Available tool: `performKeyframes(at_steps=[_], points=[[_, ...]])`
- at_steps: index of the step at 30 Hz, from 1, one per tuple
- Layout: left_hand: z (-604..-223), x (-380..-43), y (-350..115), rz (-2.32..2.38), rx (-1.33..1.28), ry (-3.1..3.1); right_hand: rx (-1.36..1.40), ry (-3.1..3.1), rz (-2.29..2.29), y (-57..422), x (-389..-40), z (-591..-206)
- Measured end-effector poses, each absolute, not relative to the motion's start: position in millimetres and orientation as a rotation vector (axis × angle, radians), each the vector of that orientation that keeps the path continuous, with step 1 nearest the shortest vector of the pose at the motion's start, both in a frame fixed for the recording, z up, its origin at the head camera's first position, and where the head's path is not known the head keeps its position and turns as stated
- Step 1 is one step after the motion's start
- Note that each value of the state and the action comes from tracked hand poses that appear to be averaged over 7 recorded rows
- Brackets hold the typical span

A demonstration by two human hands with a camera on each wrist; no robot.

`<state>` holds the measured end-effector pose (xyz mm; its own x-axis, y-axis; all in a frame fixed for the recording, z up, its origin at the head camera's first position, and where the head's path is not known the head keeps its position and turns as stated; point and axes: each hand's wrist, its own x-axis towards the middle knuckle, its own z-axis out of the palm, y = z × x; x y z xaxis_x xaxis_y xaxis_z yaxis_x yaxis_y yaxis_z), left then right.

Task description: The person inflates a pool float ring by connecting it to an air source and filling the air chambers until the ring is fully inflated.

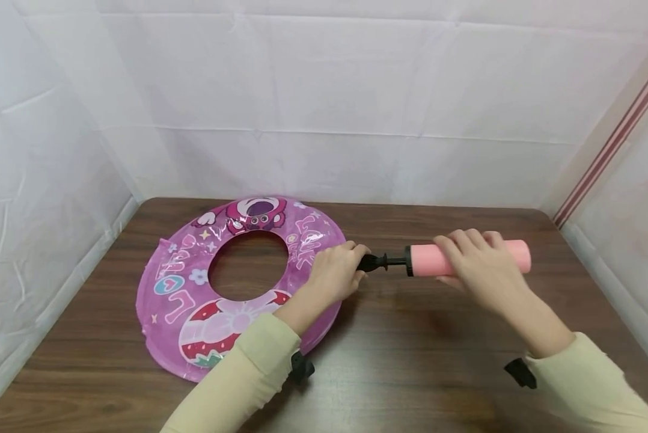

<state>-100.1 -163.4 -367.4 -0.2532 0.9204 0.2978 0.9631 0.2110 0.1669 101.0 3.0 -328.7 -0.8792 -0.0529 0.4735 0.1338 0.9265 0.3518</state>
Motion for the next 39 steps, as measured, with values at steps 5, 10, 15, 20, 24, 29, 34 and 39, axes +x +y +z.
performKeyframes(at_steps=[5, 10, 15, 20, 24, 29, 34, 39], points=[[-367, -98, -163, -0.492, -1.846, -2.305, -0.05, -2.529, -0.552, 18, 142, -309], [-368, -97, -166, -0.487, -1.808, -2.336, -0.177, -2.501, -0.588, 29, 172, -292], [-369, -94, -165, -0.515, -1.827, -2.266, -0.107, -2.481, -0.614, 19, 142, -305], [-373, -94, -164, -0.517, -1.8, -2.202, -0.084, -2.435, -0.686, -2, 99, -324], [-373, -96, -164, -0.528, -1.781, -2.167, -0.119, -2.449, -0.696, -13, 81, -335], [-374, -97, -166, -0.542, -1.806, -2.171, -0.151, -2.537, -0.628, -16, 77, -341], [-373, -98, -166, -0.498, -1.802, -2.252, -0.165, -2.647, -0.503, -5, 89, -336], [-371, -99, -164, -0.462, -1.816, -2.284, -0.13, -2.626, -0.448, 16, 115, -327]])
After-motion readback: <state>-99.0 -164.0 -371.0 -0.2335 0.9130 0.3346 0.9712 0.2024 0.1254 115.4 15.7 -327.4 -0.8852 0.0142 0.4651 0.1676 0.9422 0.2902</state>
